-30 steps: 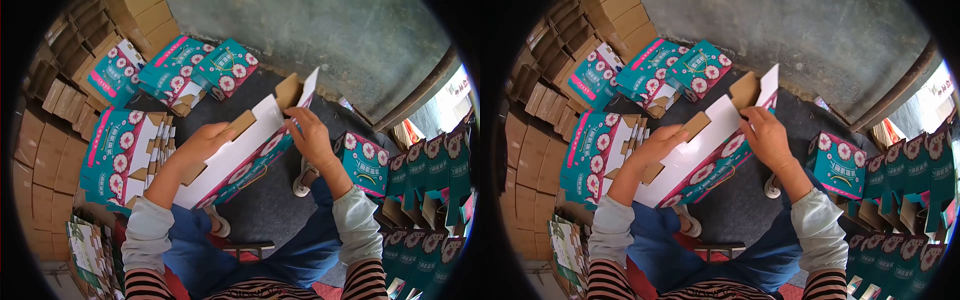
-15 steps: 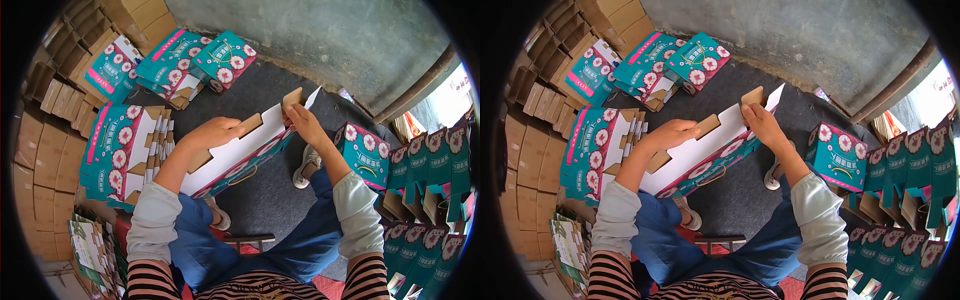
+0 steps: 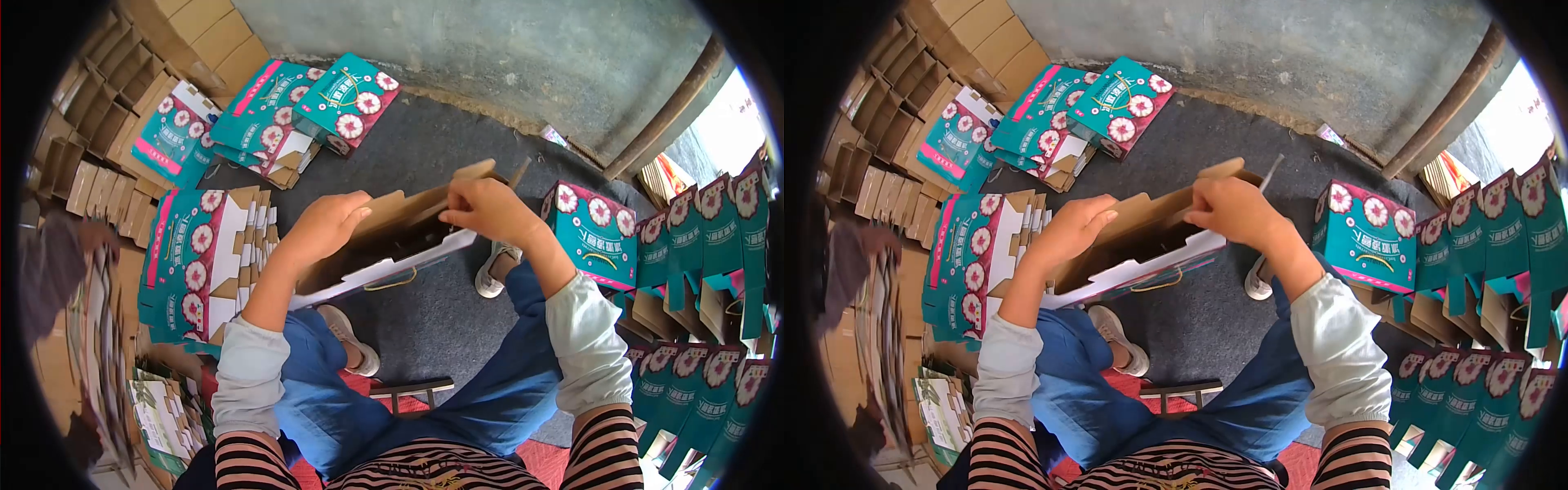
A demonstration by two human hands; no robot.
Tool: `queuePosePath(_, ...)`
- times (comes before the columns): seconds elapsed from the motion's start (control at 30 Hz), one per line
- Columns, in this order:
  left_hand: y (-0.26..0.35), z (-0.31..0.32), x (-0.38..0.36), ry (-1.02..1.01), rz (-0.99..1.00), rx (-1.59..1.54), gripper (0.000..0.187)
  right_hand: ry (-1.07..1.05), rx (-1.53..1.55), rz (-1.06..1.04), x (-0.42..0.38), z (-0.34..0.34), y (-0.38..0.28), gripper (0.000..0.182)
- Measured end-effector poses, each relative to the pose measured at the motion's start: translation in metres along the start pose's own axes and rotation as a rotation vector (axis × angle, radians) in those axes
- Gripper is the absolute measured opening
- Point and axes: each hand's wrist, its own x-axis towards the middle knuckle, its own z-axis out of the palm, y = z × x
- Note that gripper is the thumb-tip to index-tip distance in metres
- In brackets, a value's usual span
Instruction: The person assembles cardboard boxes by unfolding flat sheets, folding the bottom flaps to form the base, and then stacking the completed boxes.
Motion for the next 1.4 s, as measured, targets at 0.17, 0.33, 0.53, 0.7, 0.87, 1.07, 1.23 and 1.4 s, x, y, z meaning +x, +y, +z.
queuePosePath(0.17, 0.006, -0.007, -0.003, 0.011, 0.020, 0.105, 0.026, 0.294, -0.589, -0.146, -0.002, 0.002, -0.038, 0.037)
queuePosePath(0.33, 0.009, -0.006, 0.002, 0.039, 0.089, 0.148, 0.021, -0.045, -0.552, 0.006, 0.007, 0.002, -0.023, 0.027)
queuePosePath(0.53, 0.000, 0.003, 0.024, 0.661, 0.130, 0.517, 0.033, -0.248, -0.386, 0.065, 0.029, 0.016, -0.009, 0.024)
queuePosePath(0.7, -0.019, 0.007, -0.003, 0.753, -0.281, 0.141, 0.074, -0.213, -0.076, 0.157, 0.034, 0.004, -0.009, 0.032)
queuePosePath(0.87, -0.026, 0.036, -0.016, 0.308, -0.514, -0.462, 0.082, -0.198, 0.154, 0.224, 0.029, 0.021, -0.020, 0.037)
queuePosePath(1.07, -0.029, 0.017, -0.027, 0.193, -0.617, -0.943, 0.061, -0.250, 0.520, 0.355, 0.016, 0.024, -0.027, 0.037)
queuePosePath(1.23, -0.041, 0.040, -0.032, 0.316, -0.246, -0.538, 0.076, -0.216, 0.359, 0.373, 0.017, 0.031, -0.005, 0.039)
queuePosePath(1.4, -0.014, 0.064, -0.056, 0.207, -0.238, -0.064, 0.083, -0.199, 0.216, 0.389, 0.029, 0.040, 0.011, 0.037)
